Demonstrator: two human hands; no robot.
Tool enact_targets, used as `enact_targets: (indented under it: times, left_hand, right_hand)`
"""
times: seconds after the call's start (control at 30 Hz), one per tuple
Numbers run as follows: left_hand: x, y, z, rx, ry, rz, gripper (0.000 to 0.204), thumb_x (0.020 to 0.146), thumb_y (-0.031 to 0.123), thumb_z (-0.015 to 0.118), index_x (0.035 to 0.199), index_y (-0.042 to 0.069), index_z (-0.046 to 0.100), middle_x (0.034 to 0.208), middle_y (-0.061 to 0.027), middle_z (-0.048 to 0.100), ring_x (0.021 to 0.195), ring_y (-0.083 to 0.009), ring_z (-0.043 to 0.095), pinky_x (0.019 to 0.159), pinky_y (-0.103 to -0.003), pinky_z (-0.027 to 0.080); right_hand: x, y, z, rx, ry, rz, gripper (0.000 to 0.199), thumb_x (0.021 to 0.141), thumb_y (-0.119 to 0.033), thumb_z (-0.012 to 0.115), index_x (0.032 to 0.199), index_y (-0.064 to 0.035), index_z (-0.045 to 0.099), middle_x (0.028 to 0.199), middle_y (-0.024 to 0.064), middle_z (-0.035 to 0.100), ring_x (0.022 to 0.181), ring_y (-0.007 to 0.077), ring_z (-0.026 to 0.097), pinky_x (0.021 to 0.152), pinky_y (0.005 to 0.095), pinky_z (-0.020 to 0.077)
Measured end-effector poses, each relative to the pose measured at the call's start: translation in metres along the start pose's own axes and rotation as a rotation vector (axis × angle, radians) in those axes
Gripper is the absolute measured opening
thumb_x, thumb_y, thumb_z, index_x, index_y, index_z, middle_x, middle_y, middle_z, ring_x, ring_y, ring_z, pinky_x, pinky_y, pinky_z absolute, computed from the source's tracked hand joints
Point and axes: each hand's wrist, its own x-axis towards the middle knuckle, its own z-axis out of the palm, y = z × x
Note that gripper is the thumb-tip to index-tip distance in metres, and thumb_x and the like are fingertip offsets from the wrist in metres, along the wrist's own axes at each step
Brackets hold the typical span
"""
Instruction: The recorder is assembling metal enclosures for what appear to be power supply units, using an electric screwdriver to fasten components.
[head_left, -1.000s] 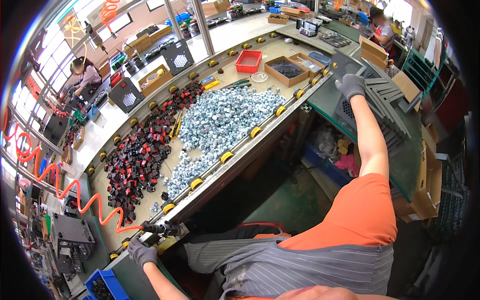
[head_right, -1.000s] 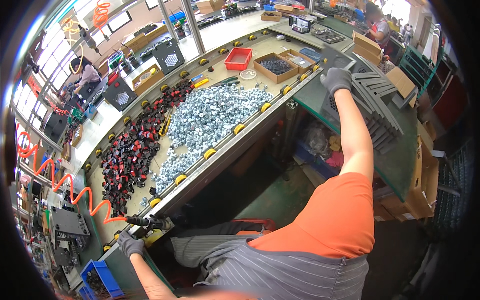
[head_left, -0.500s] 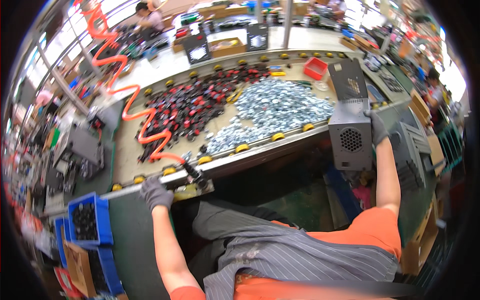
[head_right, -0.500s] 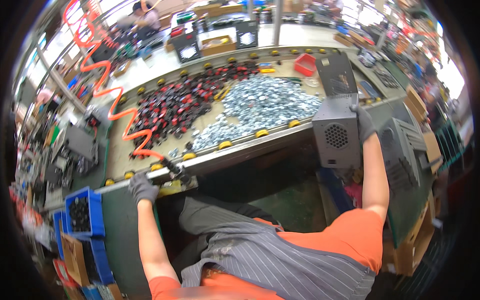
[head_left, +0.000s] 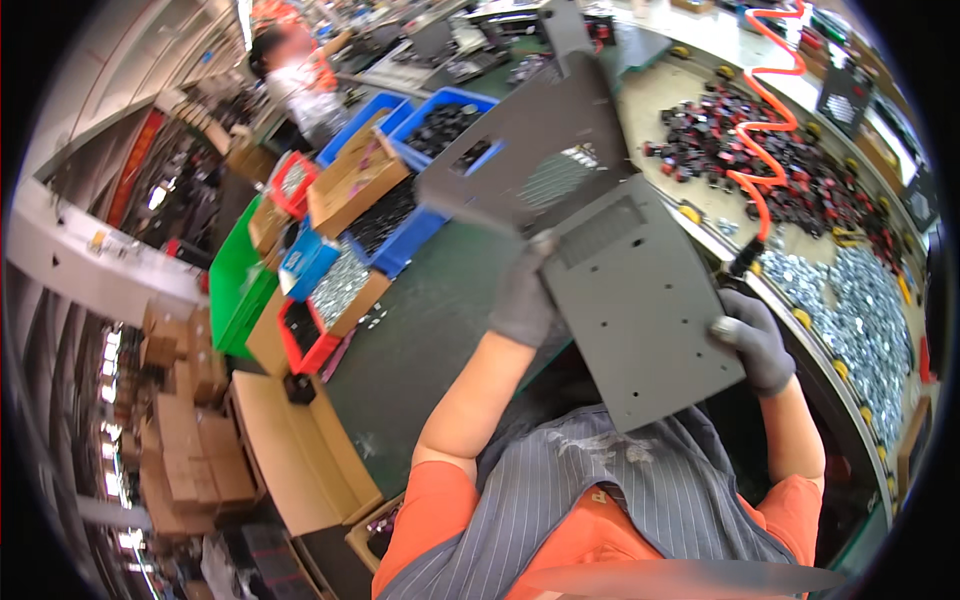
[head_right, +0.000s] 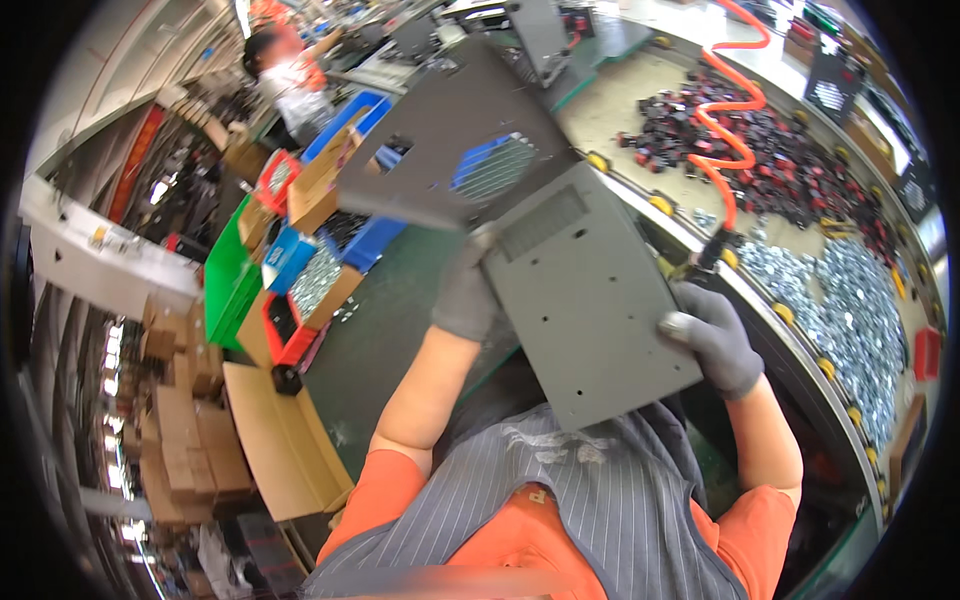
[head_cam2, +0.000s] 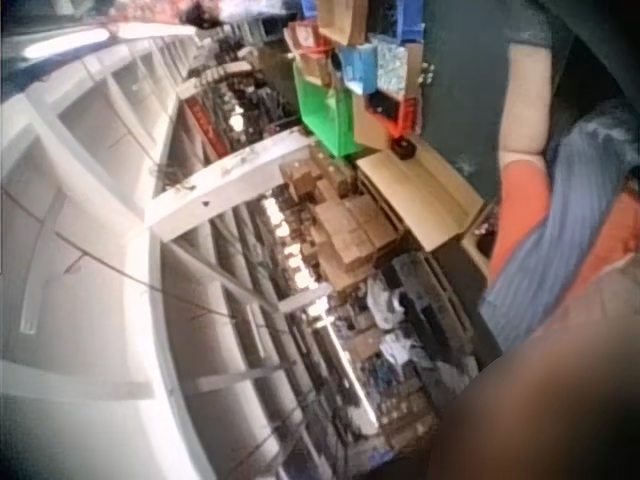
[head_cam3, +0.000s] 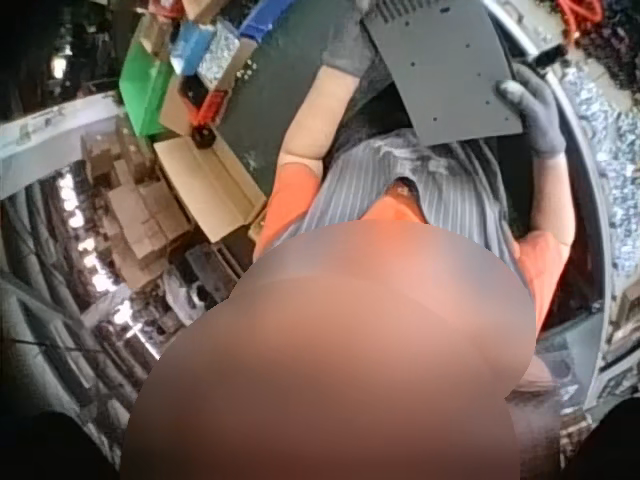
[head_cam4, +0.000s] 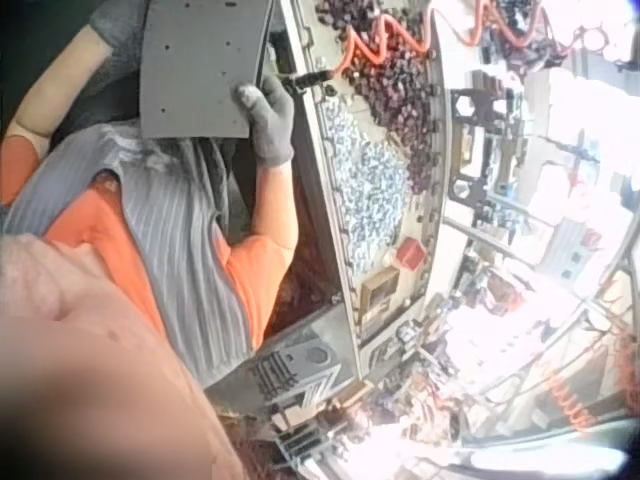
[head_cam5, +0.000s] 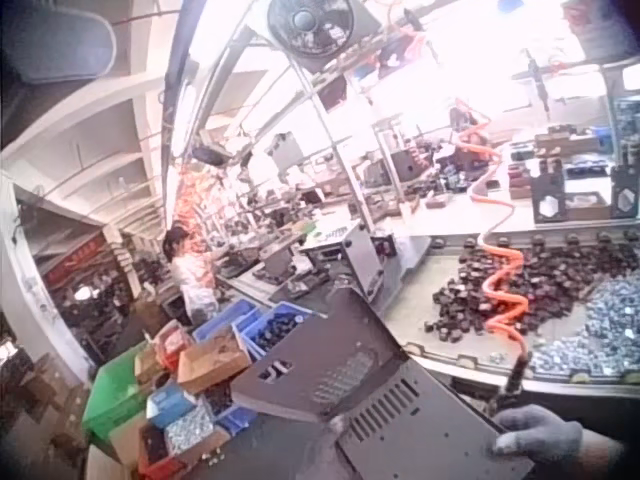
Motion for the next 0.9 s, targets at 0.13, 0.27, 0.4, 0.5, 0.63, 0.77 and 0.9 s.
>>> enact_targets:
  times: [0.13,0.27,0.4,0.5,0.63,0.77,0.9]
  left_hand:
    - [-0.053,0.045,-0.072,-0.144,0.484,0.276,0.044,0.09,0.023,0.051,0.127,0.0,0.045,0.129,-0.014,0.049,0.117,-0.0256,0.049,0.1,-0.041,0.041]
    - [-0.118,0.086,-0.112,0.158,0.463,0.607,0.041,0.088,0.017,0.053,0.125,0.0,0.046,0.128,-0.0142,0.05,0.116,-0.0288,0.05,0.099,-0.042,0.04]
    - [-0.14,0.073,-0.121,1.096,0.46,0.852,0.027,0.079,0.007,0.058,0.106,0.006,0.062,0.111,-0.0111,0.061,0.108,-0.0266,0.055,0.094,-0.038,0.043]
    - [-0.135,0.049,-0.124,1.388,0.315,0.668,0.023,0.075,0.006,0.061,0.097,0.008,0.064,0.103,-0.0096,0.063,0.105,-0.0265,0.056,0.093,-0.037,0.042]
    - [-0.131,0.049,-0.131,1.384,0.274,0.675,0.028,0.072,0.006,0.063,0.1,0.009,0.063,0.105,-0.0092,0.062,0.105,-0.0258,0.056,0.097,-0.038,0.039]
    - [-0.128,0.051,-0.119,1.401,0.078,0.489,0.033,0.072,0.009,0.067,0.104,0.013,0.061,0.11,-0.0069,0.061,0.112,-0.027,0.054,0.104,-0.042,0.033]
    - [-0.12,0.022,-0.101,1.664,-0.169,0.186,0.044,0.073,0.004,0.055,0.114,0.021,0.058,0.123,-0.0068,0.054,0.124,-0.0276,0.043,0.109,-0.045,0.024]
  right_hand:
    - [0.061,0.03,0.025,0.255,-0.13,0.021,0.045,0.07,-0.015,0.068,0.108,0.0064,0.056,0.082,0.0057,0.064,0.068,0.0088,0.06,0.063,0.0212,0.0482]
    - [0.11,0.061,0.029,0.135,-0.018,0.122,0.041,0.075,-0.018,0.068,0.108,0.0029,0.057,0.09,0.0072,0.064,0.078,0.0135,0.061,0.073,0.0254,0.0493]
    - [0.159,0.073,0.024,0.164,0.144,0.048,0.038,0.081,-0.021,0.064,0.11,0.0018,0.058,0.092,0.0067,0.063,0.081,0.0134,0.06,0.075,0.0256,0.0477]
    - [0.18,0.07,0.022,-0.054,0.169,-0.052,0.037,0.081,-0.022,0.061,0.111,-0.0008,0.059,0.09,0.0087,0.063,0.08,0.0145,0.059,0.075,0.0266,0.0472]
    - [0.185,0.068,0.035,-0.972,0.283,-0.35,0.041,0.076,-0.027,0.063,0.113,-0.0091,0.059,0.098,0.0142,0.062,0.089,0.0273,0.061,0.081,0.0348,0.0463]
    - [0.189,0.069,0.044,-1.077,0.274,-0.3,0.037,0.075,-0.025,0.063,0.108,-0.0099,0.061,0.101,0.0119,0.061,0.096,0.0277,0.058,0.084,0.0364,0.045]
    - [0.194,0.078,0.047,-1.137,0.336,-0.433,0.034,0.077,-0.023,0.063,0.107,-0.0092,0.061,0.102,0.0109,0.061,0.099,0.0283,0.056,0.087,0.0364,0.0429]
